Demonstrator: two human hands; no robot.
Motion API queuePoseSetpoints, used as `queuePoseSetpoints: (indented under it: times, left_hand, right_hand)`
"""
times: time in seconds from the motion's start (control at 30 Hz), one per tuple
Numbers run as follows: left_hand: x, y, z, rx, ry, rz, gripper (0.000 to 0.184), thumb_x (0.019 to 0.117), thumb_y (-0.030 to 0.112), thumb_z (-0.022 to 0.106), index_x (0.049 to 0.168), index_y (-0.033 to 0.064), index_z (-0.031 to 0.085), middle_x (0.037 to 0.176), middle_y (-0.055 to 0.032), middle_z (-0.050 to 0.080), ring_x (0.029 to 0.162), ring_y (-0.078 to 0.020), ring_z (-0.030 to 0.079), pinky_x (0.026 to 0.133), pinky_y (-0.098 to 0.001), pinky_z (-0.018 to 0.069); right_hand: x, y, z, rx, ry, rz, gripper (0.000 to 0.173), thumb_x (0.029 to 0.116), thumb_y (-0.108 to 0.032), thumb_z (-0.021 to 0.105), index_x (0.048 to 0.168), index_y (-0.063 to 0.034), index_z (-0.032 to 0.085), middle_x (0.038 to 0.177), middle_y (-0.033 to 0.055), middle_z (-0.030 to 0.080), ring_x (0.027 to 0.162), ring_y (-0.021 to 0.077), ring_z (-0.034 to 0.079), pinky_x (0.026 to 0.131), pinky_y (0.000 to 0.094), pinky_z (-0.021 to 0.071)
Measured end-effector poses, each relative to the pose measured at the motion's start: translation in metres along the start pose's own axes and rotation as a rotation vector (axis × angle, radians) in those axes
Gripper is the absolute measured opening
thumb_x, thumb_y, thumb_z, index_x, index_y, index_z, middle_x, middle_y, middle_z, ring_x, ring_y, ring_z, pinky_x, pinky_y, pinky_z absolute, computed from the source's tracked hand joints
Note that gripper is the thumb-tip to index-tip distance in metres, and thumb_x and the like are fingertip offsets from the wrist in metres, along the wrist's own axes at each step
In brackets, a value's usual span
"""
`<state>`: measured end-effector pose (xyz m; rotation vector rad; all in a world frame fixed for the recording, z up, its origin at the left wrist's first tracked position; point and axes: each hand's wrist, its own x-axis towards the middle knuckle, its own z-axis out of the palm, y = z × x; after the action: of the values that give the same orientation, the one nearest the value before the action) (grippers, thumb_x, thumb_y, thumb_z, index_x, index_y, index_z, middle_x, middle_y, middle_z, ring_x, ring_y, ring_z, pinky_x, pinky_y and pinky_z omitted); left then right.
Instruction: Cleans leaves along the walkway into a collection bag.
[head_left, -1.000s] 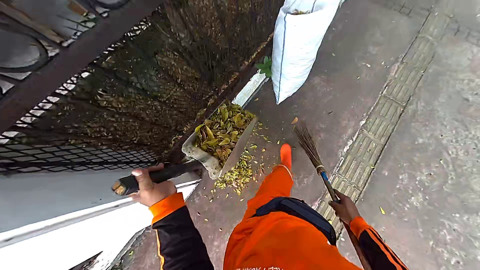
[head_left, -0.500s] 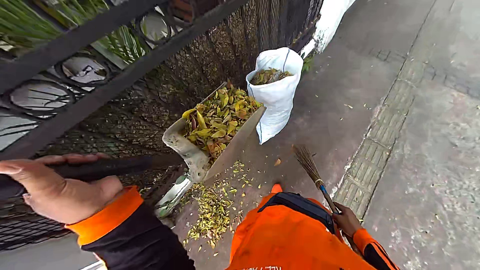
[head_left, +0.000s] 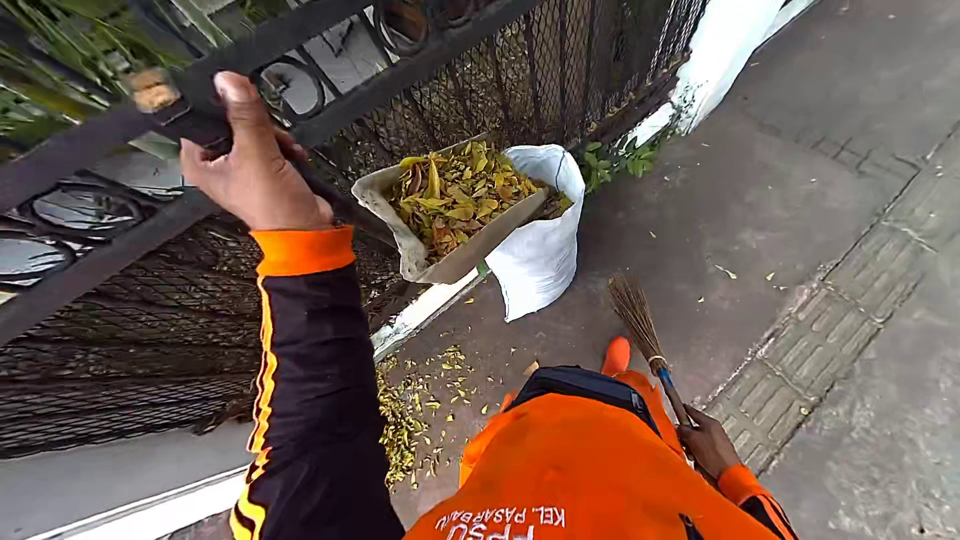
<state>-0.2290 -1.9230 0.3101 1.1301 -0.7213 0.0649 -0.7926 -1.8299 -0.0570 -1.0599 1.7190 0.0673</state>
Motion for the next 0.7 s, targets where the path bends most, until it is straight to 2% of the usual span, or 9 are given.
queuePoseSetpoints:
  times: [0.07,0.17,0.27,0.37,0.47,0.6,0.7]
  left_hand:
    - [-0.003,-0.015,0.048,0.085,-0.027,0.006,0.023,0.0981,0.028,0.073,0.103,0.0101,0.058,0.069,0.0045,0.062,0.056,-0.0108,0.061,0.055,-0.0305,0.0565]
    - [-0.008,-0.041,0.114,0.281,-0.107,0.039,0.035,0.0911,0.033,0.079,0.106,0.0055,0.061,0.078,0.0031,0.065,0.061,-0.008,0.062,0.058,-0.0296,0.0575]
    - [-0.023,-0.052,0.172,0.606,-0.337,0.118,0.046,0.0908,0.04,0.077,0.11,-0.0007,0.067,0.091,-0.0038,0.071,0.081,-0.008,0.068,0.08,-0.0322,0.0583]
    - [-0.039,-0.064,0.233,0.847,-0.599,0.136,0.053,0.0926,0.048,0.072,0.111,-0.0011,0.069,0.093,-0.0129,0.073,0.085,-0.0207,0.071,0.085,-0.0462,0.0575]
    - [-0.057,-0.087,0.288,0.983,-0.88,0.111,0.059,0.0929,0.052,0.071,0.118,-0.0011,0.069,0.105,-0.0213,0.074,0.1,-0.0366,0.073,0.094,-0.0608,0.0548]
    - [-0.076,-0.112,0.339,1.128,-1.198,0.103,0.061,0.0951,0.054,0.069,0.12,-0.0022,0.067,0.111,-0.0253,0.072,0.108,-0.0439,0.07,0.097,-0.0656,0.0514]
    - [-0.08,-0.117,0.37,1.17,-1.325,0.123,0.062,0.0955,0.055,0.068,0.122,-0.0005,0.066,0.111,-0.0247,0.072,0.109,-0.0439,0.07,0.097,-0.0656,0.0507]
  right_hand:
    - [0.026,-0.008,-0.038,-0.06,-0.051,0.007,0.052,0.0985,-0.01,0.065,0.149,-0.0089,0.052,0.094,0.0222,0.069,0.068,0.0298,0.066,0.064,0.0485,0.0563]
    - [0.059,-0.025,-0.09,-0.117,-0.103,0.027,0.055,0.1,-0.014,0.065,0.152,-0.0118,0.048,0.094,0.0205,0.067,0.063,0.0266,0.063,0.059,0.0445,0.0551]
    - [0.084,-0.042,-0.124,-0.16,-0.139,0.03,0.055,0.1002,-0.015,0.066,0.152,-0.0115,0.047,0.095,0.0209,0.067,0.063,0.0269,0.063,0.059,0.0448,0.0552]
    - [0.103,-0.058,-0.138,-0.168,-0.166,0.032,0.056,0.1005,-0.014,0.065,0.153,-0.0119,0.046,0.097,0.0218,0.068,0.065,0.0286,0.064,0.061,0.0459,0.056]
    - [0.117,-0.071,-0.141,-0.156,-0.185,0.038,0.055,0.1003,-0.014,0.065,0.152,-0.012,0.047,0.098,0.0218,0.068,0.067,0.0292,0.065,0.062,0.047,0.0558]
    - [0.13,-0.079,-0.139,-0.138,-0.226,0.036,0.055,0.0996,-0.014,0.065,0.152,-0.013,0.048,0.095,0.0207,0.068,0.066,0.028,0.064,0.061,0.0467,0.056]
    - [0.138,-0.08,-0.14,-0.134,-0.255,0.015,0.055,0.0984,-0.014,0.067,0.151,-0.0135,0.05,0.097,0.0225,0.07,0.071,0.0316,0.067,0.067,0.0512,0.0572]
